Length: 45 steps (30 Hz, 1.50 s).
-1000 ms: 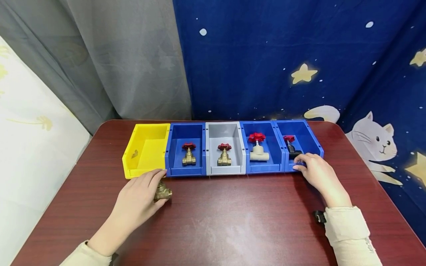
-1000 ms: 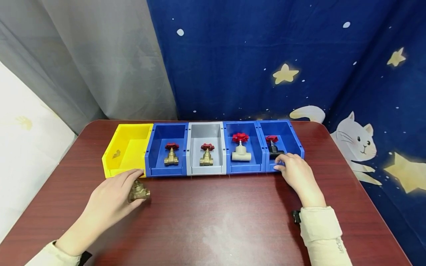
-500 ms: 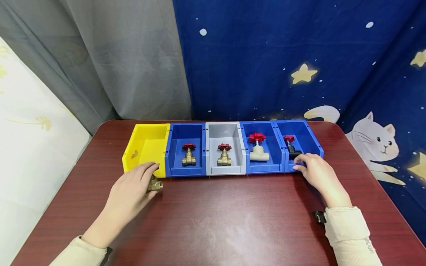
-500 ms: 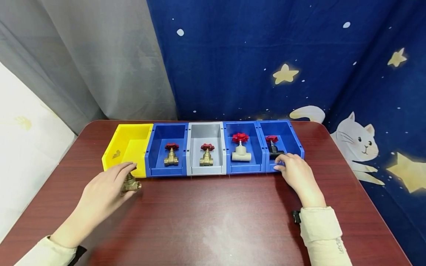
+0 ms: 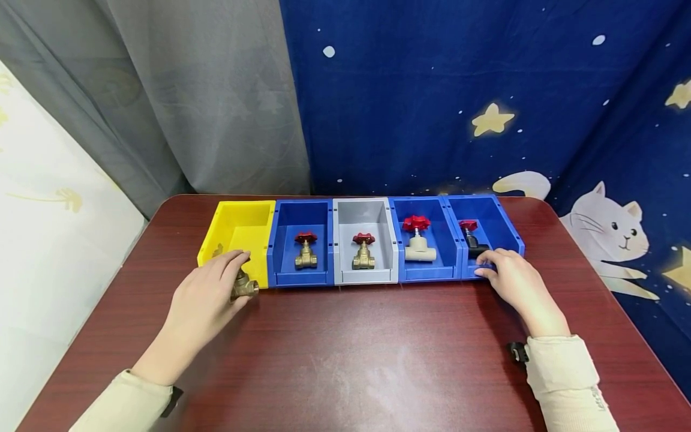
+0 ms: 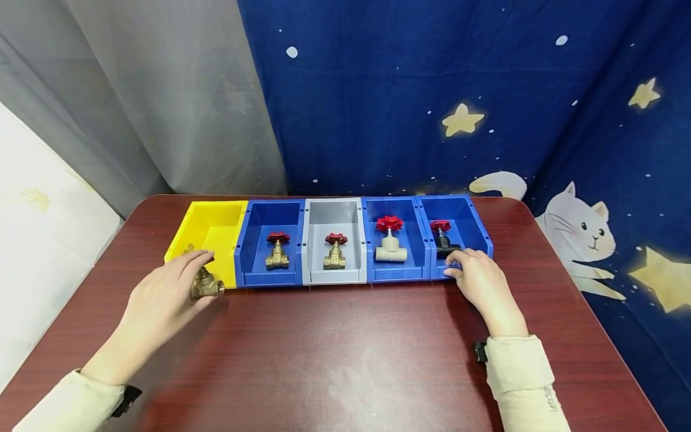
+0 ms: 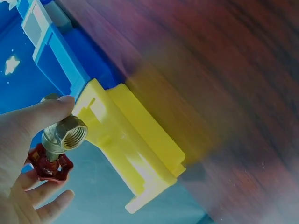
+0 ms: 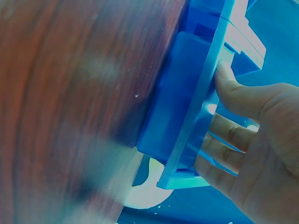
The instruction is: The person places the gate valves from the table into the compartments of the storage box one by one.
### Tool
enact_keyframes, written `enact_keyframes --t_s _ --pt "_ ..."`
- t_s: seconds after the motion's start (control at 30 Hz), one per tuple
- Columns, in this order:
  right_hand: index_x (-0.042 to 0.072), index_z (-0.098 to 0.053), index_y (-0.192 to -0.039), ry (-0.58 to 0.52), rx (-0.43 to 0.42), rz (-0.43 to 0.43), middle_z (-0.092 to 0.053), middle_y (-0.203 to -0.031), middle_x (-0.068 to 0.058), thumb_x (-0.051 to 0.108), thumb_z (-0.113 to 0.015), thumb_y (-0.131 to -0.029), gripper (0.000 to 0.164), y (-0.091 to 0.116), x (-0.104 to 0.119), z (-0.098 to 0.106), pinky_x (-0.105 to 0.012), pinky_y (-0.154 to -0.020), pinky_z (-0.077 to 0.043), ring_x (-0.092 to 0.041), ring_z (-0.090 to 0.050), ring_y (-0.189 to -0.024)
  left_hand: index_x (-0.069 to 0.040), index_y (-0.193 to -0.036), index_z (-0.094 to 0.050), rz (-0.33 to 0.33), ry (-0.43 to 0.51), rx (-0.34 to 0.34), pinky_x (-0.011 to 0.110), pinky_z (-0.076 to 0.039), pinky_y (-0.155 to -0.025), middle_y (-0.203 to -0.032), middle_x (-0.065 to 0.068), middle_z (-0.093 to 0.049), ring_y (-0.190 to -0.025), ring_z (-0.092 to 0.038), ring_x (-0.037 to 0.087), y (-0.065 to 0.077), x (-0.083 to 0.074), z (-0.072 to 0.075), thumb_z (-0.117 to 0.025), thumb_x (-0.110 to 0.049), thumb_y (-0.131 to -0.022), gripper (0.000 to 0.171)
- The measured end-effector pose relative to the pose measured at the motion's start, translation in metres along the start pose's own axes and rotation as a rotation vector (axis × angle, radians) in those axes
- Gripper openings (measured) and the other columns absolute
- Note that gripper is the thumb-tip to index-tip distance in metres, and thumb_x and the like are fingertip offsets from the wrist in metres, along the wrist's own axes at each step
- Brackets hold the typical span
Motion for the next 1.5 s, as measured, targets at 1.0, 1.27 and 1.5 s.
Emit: enact_keyframes --t_s 1.0,1.27,1.5 --pt "0.003 -0.068 -0.103 -0.002 0.004 0.010 -0.066 -0.106 -0.024 0.014 -0.072 -0.090 0.018 -0.001 0.001 -0.001 -0.065 -0.092 -0.045 -0.046 -0.056 -0.103 0.006 -0.132 -0.053 0.007 -0.032 -0.002 0.054 -0.050 -0.086 -0.128 0.023 -0.057 -0.109 -0.058 0.040 -0.023 0.032 -0.007 -0.093 -0.012 -0.064 0.080" --pt "0.003 -0.068 -0.102 0.001 0.003 0.011 -0.065 -0.106 -0.024 0.013 -0.072 -0.090 0.016 0.000 0.001 0.002 -0.065 -0.092 -0.044 -0.046 -0.056 -0.102 0.004 -0.135 -0.051 0.039 -0.048 0.060 0.054 -0.049 -0.089 -0.129 0.023 -0.056 -0.110 -0.057 0.040 -0.033 0.037 -0.013 -0.092 -0.015 -0.068 0.081" --pt "0.002 -0.068 -0.103 0.000 0.000 0.010 -0.065 -0.106 -0.024 0.013 -0.072 -0.090 0.017 0.000 0.001 0.002 -0.065 -0.091 -0.045 -0.046 -0.056 -0.102 0.005 -0.134 -0.051 0.020 -0.049 0.054 0.055 -0.050 -0.088 -0.127 0.024 -0.057 -0.108 -0.058 0.041 -0.038 0.041 -0.016 -0.092 -0.013 -0.067 0.080"
Point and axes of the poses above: each hand's wrist, its own y-axis away from the middle knuckle, its own z-axis out of the back of the hand, x = y × z, the point moved 6 cm from there along -y, towards the middle knuckle
